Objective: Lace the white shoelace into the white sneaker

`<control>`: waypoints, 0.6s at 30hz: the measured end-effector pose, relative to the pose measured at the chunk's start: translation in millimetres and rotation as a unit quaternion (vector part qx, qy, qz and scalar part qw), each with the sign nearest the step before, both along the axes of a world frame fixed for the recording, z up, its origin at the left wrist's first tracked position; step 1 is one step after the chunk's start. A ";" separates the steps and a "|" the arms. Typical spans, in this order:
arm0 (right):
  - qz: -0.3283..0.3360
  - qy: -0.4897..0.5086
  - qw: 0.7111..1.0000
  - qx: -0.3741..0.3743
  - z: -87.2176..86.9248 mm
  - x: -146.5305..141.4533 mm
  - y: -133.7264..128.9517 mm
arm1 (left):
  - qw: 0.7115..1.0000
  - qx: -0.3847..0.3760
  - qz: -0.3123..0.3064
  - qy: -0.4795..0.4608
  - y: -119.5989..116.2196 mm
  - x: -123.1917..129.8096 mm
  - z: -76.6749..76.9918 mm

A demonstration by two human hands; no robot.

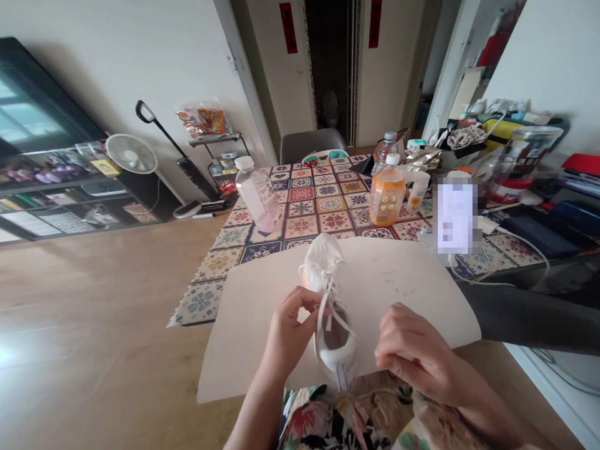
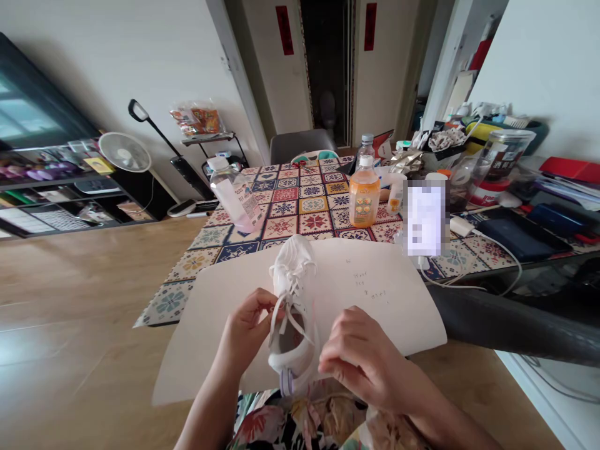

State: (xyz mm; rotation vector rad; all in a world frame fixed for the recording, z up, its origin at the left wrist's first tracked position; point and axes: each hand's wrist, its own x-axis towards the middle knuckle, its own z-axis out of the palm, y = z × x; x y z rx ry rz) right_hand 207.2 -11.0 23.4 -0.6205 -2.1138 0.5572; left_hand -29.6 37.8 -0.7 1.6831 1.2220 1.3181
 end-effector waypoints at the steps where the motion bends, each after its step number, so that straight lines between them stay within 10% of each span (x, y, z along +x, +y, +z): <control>1: -0.030 0.006 0.999 -0.022 -4.8 -2.6 2.1 | 1.000 -0.017 0.000 -0.006 -2.9 1.3 -0.5; 12: -0.123 -0.186 0.975 0.019 -29.6 -31.1 1.3 | 0.990 -0.032 -0.106 0.091 -22.7 1.8 2.3; 18: -0.065 -0.167 0.983 -0.043 -25.5 -26.2 0.5 | 0.983 -0.044 -0.155 0.084 -26.1 0.8 2.7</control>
